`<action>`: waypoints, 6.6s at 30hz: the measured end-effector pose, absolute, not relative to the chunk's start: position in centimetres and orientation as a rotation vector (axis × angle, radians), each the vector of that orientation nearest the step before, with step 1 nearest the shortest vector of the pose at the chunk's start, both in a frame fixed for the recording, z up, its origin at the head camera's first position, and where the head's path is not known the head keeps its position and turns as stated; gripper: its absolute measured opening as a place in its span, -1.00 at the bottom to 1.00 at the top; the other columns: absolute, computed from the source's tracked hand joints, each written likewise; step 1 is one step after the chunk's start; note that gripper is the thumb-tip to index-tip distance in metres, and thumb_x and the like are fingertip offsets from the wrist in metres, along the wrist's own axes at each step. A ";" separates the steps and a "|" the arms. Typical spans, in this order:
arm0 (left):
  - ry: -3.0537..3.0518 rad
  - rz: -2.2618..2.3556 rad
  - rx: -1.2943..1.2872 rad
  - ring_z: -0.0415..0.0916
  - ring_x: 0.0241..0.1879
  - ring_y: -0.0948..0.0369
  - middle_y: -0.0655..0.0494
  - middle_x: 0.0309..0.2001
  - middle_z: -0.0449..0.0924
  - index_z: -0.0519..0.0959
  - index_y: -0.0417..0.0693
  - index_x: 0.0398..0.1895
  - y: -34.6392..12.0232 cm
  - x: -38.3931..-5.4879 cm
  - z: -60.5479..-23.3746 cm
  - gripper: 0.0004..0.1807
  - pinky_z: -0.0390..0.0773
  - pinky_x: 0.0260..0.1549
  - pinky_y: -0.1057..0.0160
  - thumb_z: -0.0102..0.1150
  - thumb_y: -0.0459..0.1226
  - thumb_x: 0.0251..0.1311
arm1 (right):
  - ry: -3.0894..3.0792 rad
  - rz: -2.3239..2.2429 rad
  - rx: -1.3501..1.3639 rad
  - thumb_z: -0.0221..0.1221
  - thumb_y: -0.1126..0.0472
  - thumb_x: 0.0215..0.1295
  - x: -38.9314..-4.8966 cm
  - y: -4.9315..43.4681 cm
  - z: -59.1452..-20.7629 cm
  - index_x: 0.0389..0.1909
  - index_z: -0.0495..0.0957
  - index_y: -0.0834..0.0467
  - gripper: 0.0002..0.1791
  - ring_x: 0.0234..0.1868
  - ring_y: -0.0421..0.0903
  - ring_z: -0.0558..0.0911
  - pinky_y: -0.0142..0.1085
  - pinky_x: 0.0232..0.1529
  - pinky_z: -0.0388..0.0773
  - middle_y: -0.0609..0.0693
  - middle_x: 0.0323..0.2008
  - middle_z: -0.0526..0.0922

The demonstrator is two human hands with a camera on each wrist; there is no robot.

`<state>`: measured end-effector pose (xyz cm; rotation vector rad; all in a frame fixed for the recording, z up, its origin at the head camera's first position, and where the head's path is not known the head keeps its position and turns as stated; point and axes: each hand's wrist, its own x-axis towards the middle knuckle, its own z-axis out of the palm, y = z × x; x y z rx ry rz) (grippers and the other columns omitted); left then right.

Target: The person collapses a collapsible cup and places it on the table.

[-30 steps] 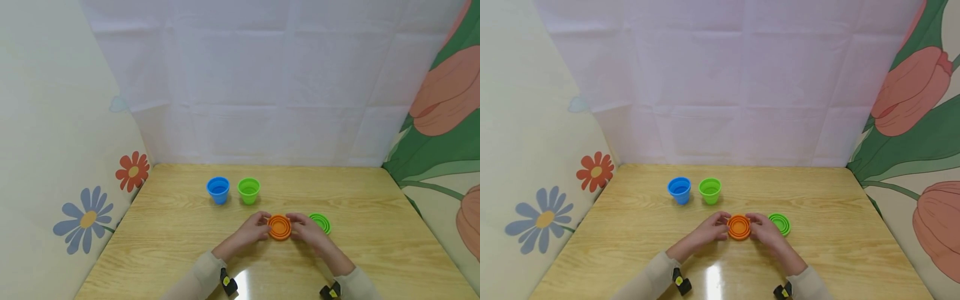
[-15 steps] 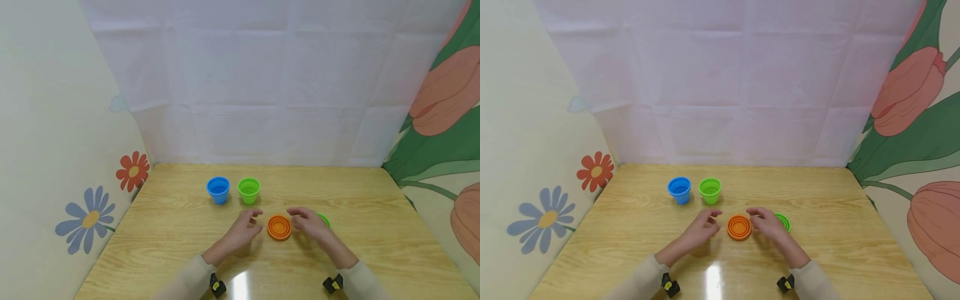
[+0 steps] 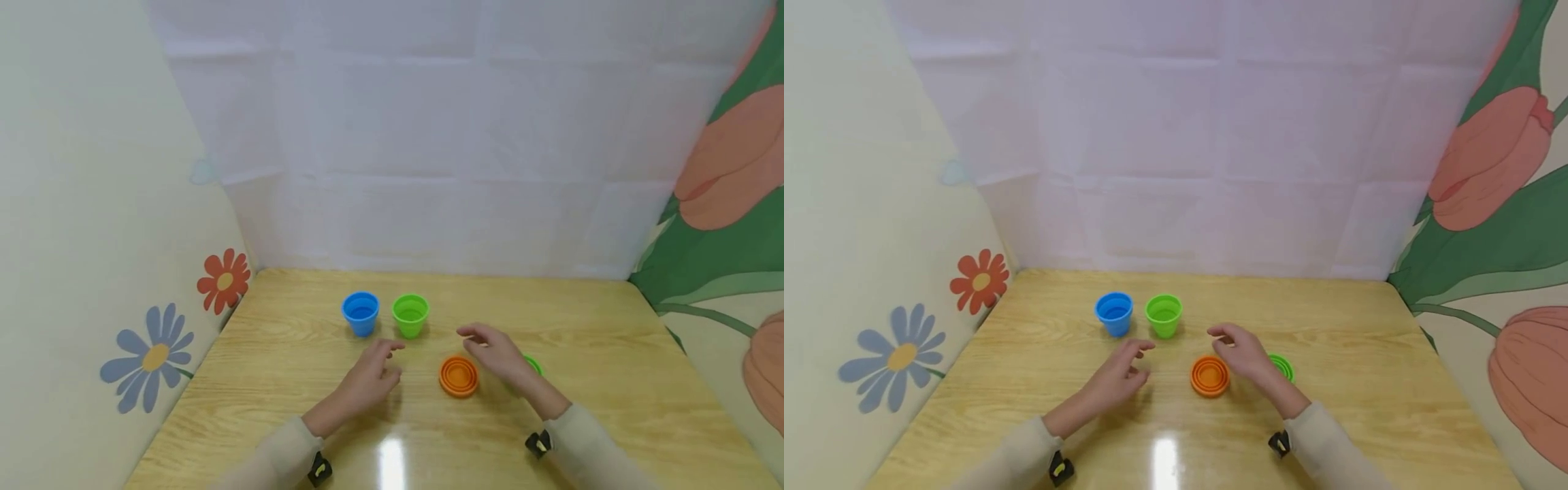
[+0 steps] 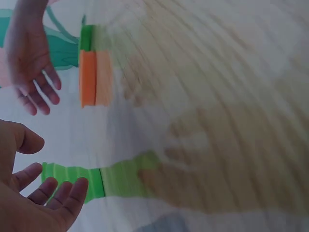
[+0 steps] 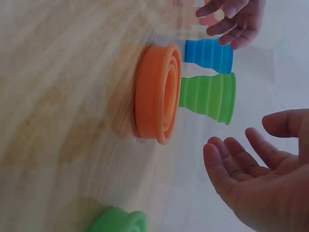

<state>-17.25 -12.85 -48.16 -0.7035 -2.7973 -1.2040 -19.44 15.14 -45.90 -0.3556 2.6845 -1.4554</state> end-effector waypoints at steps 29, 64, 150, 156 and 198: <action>-2.653 -0.526 -0.771 0.45 0.24 -0.14 -0.27 0.33 0.34 0.33 -0.32 0.35 -12.1 -21.7 -47.1 -0.39 0.55 0.21 -0.07 0.25 -0.41 0.23 | 2.821 -1.069 -1.083 0.15 0.31 0.46 -25.1 12.0 -46.6 0.39 0.35 0.29 -0.48 0.21 0.19 0.55 0.04 0.15 0.60 0.31 0.37 0.36; -2.668 -0.432 -0.763 0.44 0.26 -0.13 -0.26 0.33 0.41 0.49 -0.33 0.23 -11.1 -23.6 -46.6 -0.49 0.60 0.15 0.03 0.37 -0.35 0.25 | 2.772 -1.217 -1.163 0.17 0.47 0.38 -24.9 10.7 -46.7 0.20 0.52 0.36 -0.62 0.21 0.19 0.57 -0.20 0.12 0.65 0.30 0.38 0.36; -2.504 -1.806 -0.991 0.59 -0.20 0.30 -0.14 -0.18 0.69 0.52 -0.31 0.16 -10.6 -16.2 -46.0 -0.67 0.72 -0.29 0.34 0.19 -0.40 0.37 | 2.543 -1.908 -0.954 0.14 0.46 0.41 -15.9 13.4 -48.3 0.12 0.57 0.35 -0.71 -0.14 -0.31 0.63 -0.35 -0.17 0.67 0.24 -0.10 0.71; -2.549 -1.712 -0.895 0.56 -0.27 0.33 -0.04 -0.25 0.69 0.56 -0.29 0.10 -10.4 -16.0 -45.7 -0.68 0.69 -0.35 0.38 0.21 -0.47 0.27 | 2.436 -1.940 -0.954 0.15 0.45 0.41 -15.7 13.4 -48.3 0.17 0.52 0.37 -0.66 -0.13 -0.28 0.63 -0.35 -0.14 0.67 0.27 -0.07 0.68; -2.529 -2.118 -0.952 0.64 -0.22 0.21 -0.28 -0.05 0.59 0.46 -0.41 0.12 -10.9 -16.0 -45.3 -0.72 0.76 -0.26 0.02 -0.03 -0.36 0.52 | 2.234 -1.768 -0.919 0.10 0.29 0.52 -16.0 15.4 -46.0 0.25 0.49 0.36 -0.63 0.12 -0.25 0.60 -0.32 0.12 0.61 0.27 0.17 0.59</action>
